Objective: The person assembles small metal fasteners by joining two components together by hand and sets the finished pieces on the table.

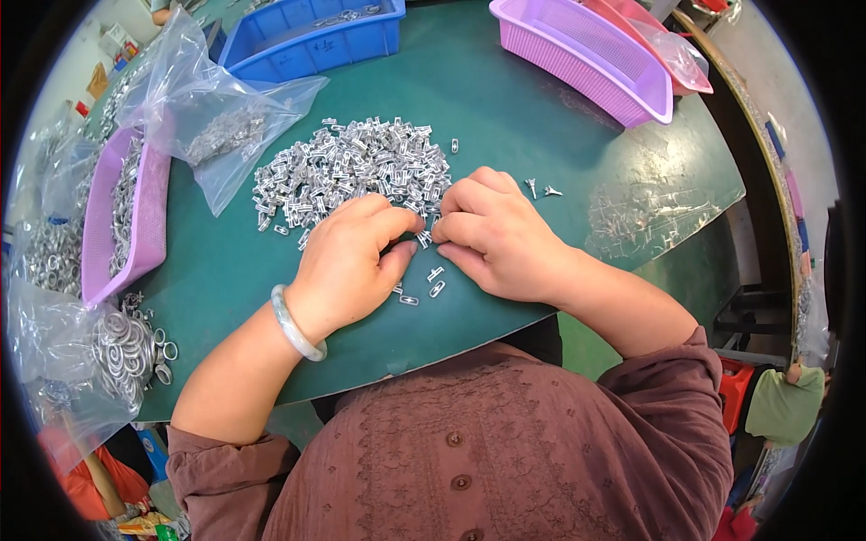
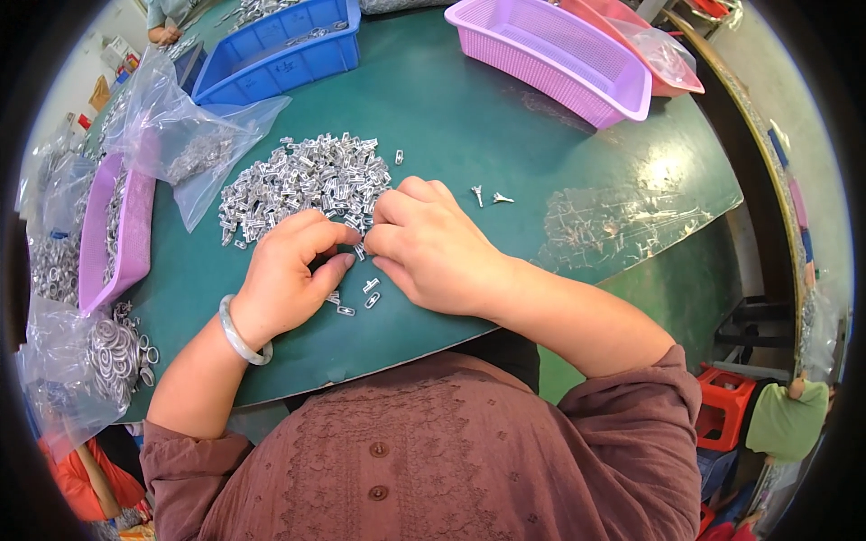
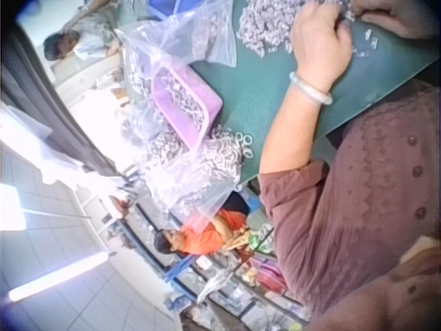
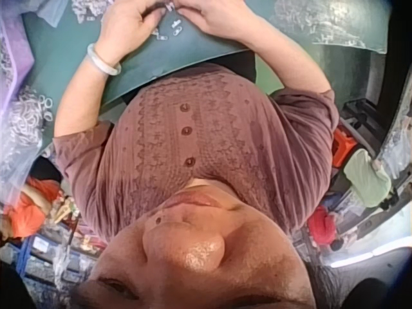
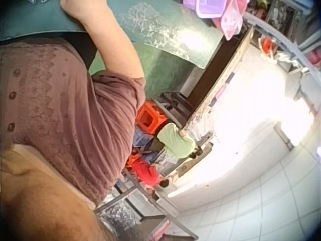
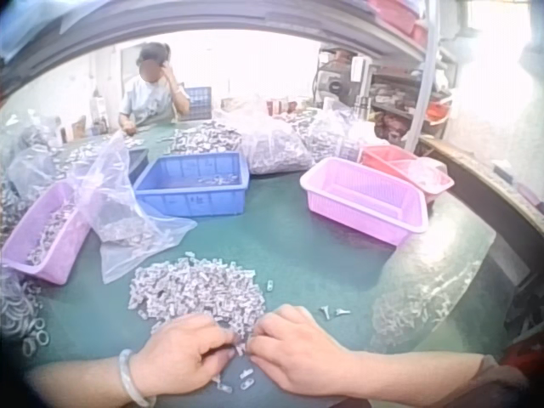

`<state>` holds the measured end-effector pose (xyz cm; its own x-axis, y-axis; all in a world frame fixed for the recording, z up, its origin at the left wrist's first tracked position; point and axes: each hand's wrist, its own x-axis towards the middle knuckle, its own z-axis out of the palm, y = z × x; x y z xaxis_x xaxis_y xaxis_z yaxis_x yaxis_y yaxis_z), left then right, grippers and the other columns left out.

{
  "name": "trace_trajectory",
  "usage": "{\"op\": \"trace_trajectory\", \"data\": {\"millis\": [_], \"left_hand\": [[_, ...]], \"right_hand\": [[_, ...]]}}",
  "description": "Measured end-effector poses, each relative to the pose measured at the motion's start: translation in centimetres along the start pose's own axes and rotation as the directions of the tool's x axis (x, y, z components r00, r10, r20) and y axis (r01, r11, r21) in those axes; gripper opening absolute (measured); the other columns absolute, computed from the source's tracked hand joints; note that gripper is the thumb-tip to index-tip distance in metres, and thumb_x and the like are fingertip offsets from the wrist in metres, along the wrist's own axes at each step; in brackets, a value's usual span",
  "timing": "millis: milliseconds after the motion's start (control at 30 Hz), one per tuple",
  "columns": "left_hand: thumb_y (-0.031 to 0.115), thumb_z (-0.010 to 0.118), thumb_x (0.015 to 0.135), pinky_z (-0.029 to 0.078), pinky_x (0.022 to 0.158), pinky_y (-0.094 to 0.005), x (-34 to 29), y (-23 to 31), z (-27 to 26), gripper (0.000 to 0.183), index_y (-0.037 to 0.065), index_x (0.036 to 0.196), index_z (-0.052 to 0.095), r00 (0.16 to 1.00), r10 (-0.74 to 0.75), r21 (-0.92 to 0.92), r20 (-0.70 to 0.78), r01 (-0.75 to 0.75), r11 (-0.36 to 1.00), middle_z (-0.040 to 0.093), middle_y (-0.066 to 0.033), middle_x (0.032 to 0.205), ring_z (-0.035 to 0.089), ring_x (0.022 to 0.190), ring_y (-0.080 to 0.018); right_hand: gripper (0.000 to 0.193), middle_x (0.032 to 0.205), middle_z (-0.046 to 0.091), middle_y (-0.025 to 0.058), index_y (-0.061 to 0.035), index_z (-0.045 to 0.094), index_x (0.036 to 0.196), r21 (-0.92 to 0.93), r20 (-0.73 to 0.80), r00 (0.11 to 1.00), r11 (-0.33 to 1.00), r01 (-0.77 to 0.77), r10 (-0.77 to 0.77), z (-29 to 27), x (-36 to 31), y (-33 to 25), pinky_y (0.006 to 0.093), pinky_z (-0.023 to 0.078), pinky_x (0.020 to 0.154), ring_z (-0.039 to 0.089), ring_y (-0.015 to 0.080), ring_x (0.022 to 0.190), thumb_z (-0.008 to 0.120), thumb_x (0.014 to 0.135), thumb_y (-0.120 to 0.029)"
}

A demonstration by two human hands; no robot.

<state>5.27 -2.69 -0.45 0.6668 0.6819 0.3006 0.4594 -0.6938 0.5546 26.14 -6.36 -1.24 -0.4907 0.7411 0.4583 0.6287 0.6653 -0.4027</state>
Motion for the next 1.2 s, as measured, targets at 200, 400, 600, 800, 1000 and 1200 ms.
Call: {"op": "trace_trajectory", "data": {"millis": [200,400,600,800,1000,1200], "left_hand": [[-0.001,0.069,0.073,0.045,0.059,-0.0318,-0.29,-0.23,0.03,0.015,0.004,0.085,0.063,0.999,-0.037,-0.062,-0.003,0.037,0.997,0.054,-0.0066,0.073,0.055,0.066,-0.0211],[-0.001,0.069,0.072,0.046,0.059,-0.0312,-0.34,-0.05,-0.16,0.013,0.004,0.083,0.064,0.998,-0.070,-0.056,0.004,0.070,0.996,0.054,-0.0061,0.074,0.056,0.067,-0.0202],[0.006,0.069,0.072,0.046,0.063,-0.0376,-0.54,-0.27,-0.03,0.006,0.006,0.076,0.064,0.998,-0.065,-0.075,-0.007,0.064,0.995,0.055,-0.0064,0.073,0.058,0.072,-0.0262],[-0.002,0.069,0.072,0.047,0.059,-0.0310,-0.68,-0.17,-0.14,0.013,0.004,0.082,0.065,0.999,-0.050,-0.076,0.014,0.051,0.996,0.056,-0.0067,0.075,0.058,0.067,-0.0196],[0.006,0.068,0.071,0.047,0.064,-0.0373,-0.73,-0.08,-0.08,0.007,0.006,0.078,0.065,0.994,-0.106,-0.095,0.018,0.107,0.990,0.057,-0.0065,0.074,0.059,0.073,-0.0258],[0.001,0.072,0.072,0.048,0.058,-0.0302,-0.77,0.04,-0.20,0.014,0.004,0.085,0.066,0.999,-0.041,-0.087,0.029,0.043,0.995,0.056,-0.0064,0.075,0.058,0.067,-0.0184]], "right_hand": [[0.013,0.088,0.055,0.0026,-0.0093,0.065,0.081,-0.014,0.009,1.000,1.000,0.023,-0.023,0.37,0.45,-0.63,0.0369,0.039,0.080,0.051,0.0239,0.086,0.073,0.071,-0.010],[0.013,0.087,0.055,0.0027,-0.0090,0.065,0.080,-0.044,0.000,1.000,0.999,-0.001,0.001,0.70,0.51,-0.65,0.0365,0.039,0.079,0.051,0.0235,0.084,0.072,0.070,-0.007],[0.015,0.087,0.056,0.0027,-0.0093,0.065,0.083,0.010,-0.032,0.999,1.000,-0.007,0.007,0.69,0.47,-0.29,0.0366,0.039,0.079,0.051,0.0241,0.085,0.068,0.071,-0.002],[0.007,0.084,0.055,0.0050,-0.0079,0.066,0.079,0.034,-0.032,0.998,0.998,-0.060,0.061,0.13,0.37,-0.55,0.0384,0.039,0.079,0.050,0.0263,0.084,0.063,0.073,-0.005],[0.011,0.084,0.056,0.0028,-0.0094,0.065,0.080,0.028,0.014,0.998,0.998,-0.059,0.058,0.44,0.15,-0.72,0.0367,0.038,0.078,0.051,0.0240,0.083,0.071,0.071,-0.007],[0.011,0.085,0.056,0.0025,-0.0099,0.065,0.079,0.016,0.005,0.999,0.999,-0.042,0.042,0.85,0.00,-0.43,0.0369,0.038,0.078,0.051,0.0237,0.084,0.072,0.072,-0.009]]}}
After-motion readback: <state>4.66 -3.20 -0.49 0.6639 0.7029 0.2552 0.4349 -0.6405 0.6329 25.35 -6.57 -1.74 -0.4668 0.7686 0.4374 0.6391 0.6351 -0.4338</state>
